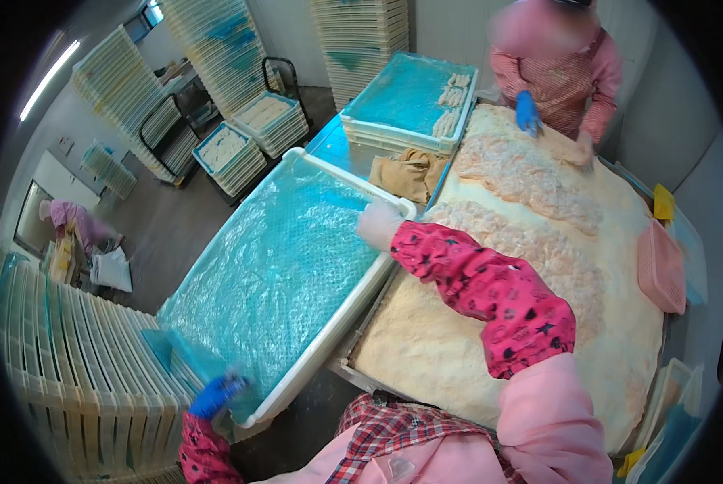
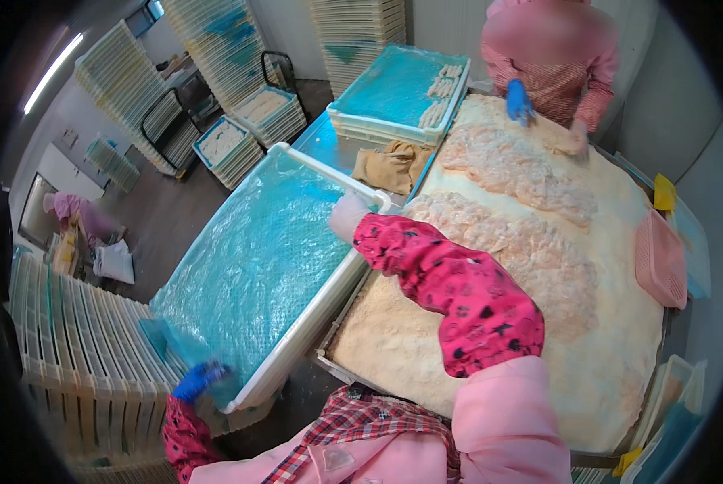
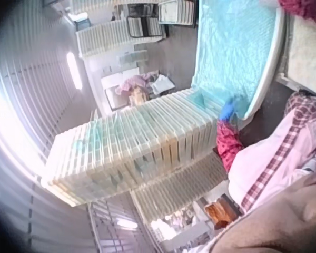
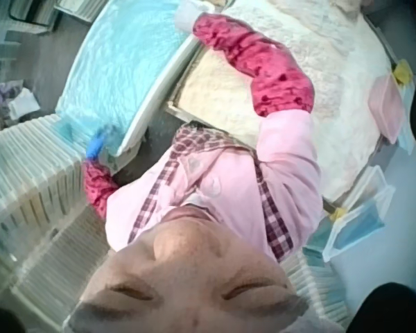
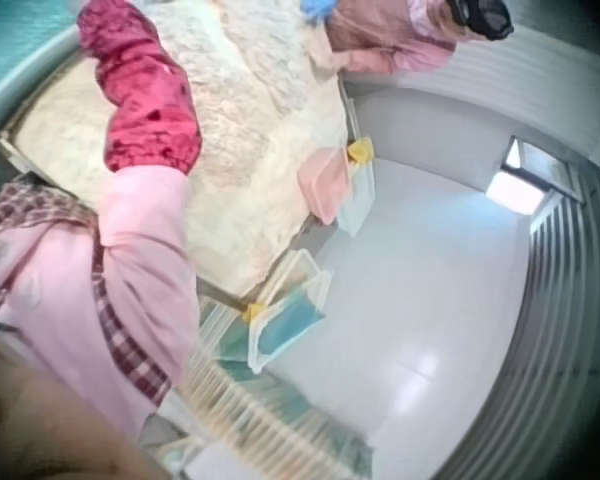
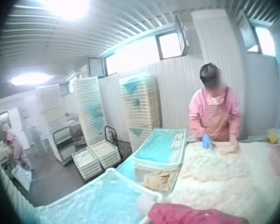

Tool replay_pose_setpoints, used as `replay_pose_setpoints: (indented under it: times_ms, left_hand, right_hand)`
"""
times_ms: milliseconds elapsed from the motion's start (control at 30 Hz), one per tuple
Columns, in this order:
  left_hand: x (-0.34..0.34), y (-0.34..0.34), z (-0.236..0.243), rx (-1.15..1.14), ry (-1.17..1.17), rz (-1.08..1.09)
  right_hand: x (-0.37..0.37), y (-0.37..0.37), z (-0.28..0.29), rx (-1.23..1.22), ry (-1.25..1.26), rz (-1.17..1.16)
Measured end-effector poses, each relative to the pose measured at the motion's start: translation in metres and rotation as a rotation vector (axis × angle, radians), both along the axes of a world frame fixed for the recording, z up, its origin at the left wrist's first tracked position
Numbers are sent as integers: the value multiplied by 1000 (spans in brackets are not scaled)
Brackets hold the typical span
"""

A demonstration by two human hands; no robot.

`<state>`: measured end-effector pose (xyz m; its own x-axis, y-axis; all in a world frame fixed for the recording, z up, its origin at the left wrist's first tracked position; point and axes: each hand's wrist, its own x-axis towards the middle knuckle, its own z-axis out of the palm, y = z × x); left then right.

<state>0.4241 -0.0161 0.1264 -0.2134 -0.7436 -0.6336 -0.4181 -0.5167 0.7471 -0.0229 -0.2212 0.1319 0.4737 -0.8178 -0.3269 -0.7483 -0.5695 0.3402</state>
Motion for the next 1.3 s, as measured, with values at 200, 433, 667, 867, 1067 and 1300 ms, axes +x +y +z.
replay_pose_setpoints:
  times_ms: [200,433,667,867,1067,1300]
  left_hand:
    - [10,-73,-44,-286,-260,74]
    - [123,-193,-88,-429,-1035,-136]
    - [135,-257,-108,-63,-1399,-580]
    - [-87,-252,-9,-876,-908,-640]
    - [-166,-200,7,-1209,-412,-715]
    - [-311,-102,-2,-1107,-123,-1120]
  right_hand:
    - [-30,11,-55,-217,-557,-221]
    - [-7,-3,-9,194,-247,-464]
    - [-3,-5,-43,95,-215,-425]
    - [-24,23,-20,-45,-665,-391]
    - [-135,201,5,-481,-1132,-482]
    - [-250,499,-107,-900,-1239,-1707]
